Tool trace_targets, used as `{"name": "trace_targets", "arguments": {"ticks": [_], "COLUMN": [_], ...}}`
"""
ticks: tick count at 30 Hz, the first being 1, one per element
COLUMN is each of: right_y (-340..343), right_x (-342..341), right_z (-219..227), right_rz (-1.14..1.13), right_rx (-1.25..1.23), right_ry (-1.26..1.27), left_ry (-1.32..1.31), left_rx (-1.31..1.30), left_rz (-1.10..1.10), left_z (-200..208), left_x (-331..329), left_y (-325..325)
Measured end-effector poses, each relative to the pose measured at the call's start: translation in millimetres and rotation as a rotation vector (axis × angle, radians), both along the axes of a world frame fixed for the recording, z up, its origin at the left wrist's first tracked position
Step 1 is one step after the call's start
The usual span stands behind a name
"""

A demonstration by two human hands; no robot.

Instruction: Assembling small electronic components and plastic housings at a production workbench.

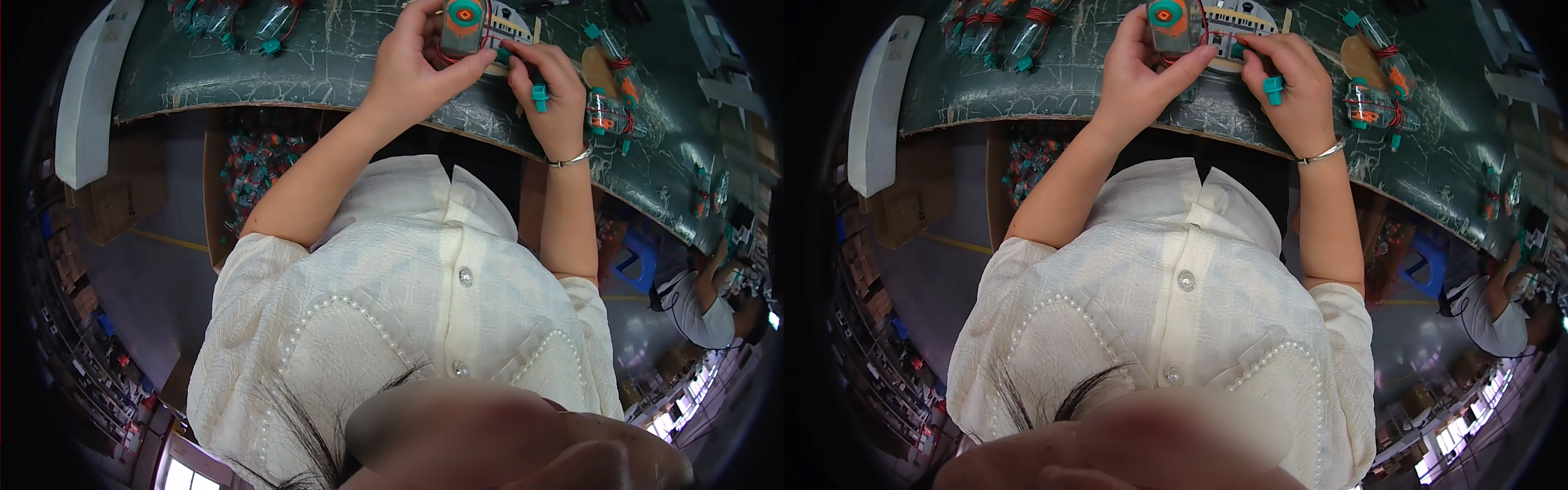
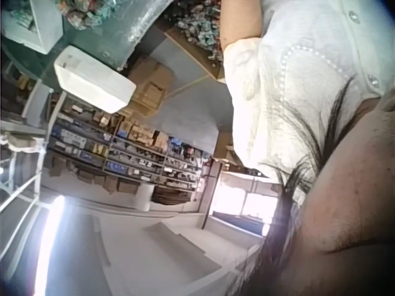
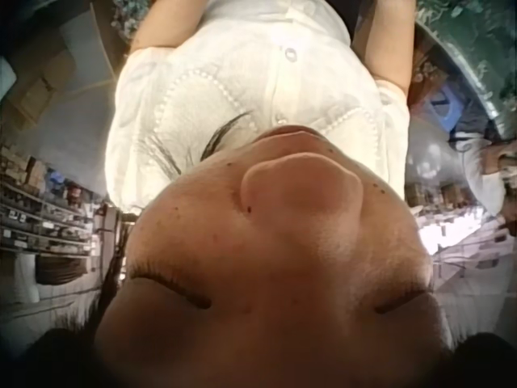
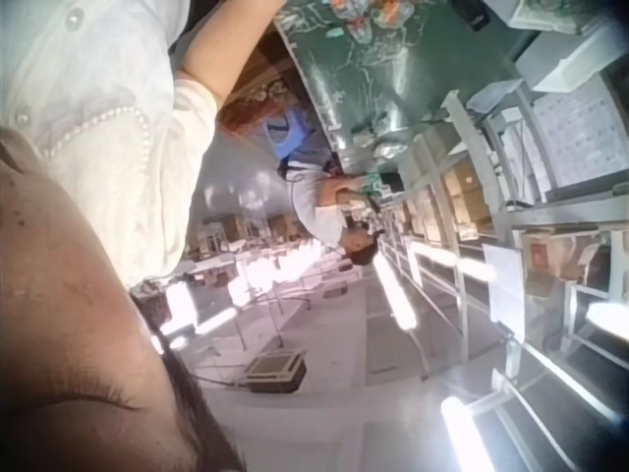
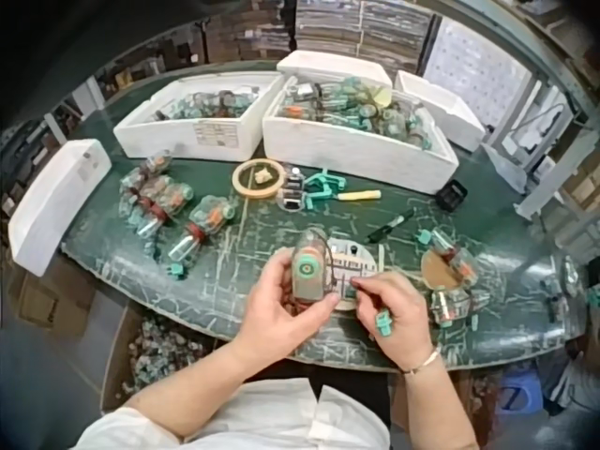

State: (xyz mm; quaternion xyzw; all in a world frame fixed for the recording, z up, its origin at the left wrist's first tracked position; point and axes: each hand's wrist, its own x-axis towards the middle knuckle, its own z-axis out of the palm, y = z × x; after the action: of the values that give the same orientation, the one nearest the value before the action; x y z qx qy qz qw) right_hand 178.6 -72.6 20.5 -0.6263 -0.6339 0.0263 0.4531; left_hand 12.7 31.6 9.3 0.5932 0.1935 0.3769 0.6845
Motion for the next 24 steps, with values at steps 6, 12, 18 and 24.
{"name": "trace_targets", "arguments": {"ticks": [6,12,18,24], "right_y": [-2,-8,-22,-17], "right_x": [-3,7,18,20], "right_z": [2,9,61,56], "right_rz": [0.013,0.033,-0.264,0.219], "right_rx": [-0.046,-0.097,-0.113,-0.664], "right_ry": [-0.016,-0.029,0.376,1.129], "left_ry": [0.064,0.112,0.062,0.008], "left_rx": [-0.014,-0.07,0.075,0.27], "left_rz": [0.013,0.007,0.051,0.081], "left_z": [12,13,0,-8], "left_x": [-2,-6,-1,1], "left_y": [-2,-2,0,1]}}
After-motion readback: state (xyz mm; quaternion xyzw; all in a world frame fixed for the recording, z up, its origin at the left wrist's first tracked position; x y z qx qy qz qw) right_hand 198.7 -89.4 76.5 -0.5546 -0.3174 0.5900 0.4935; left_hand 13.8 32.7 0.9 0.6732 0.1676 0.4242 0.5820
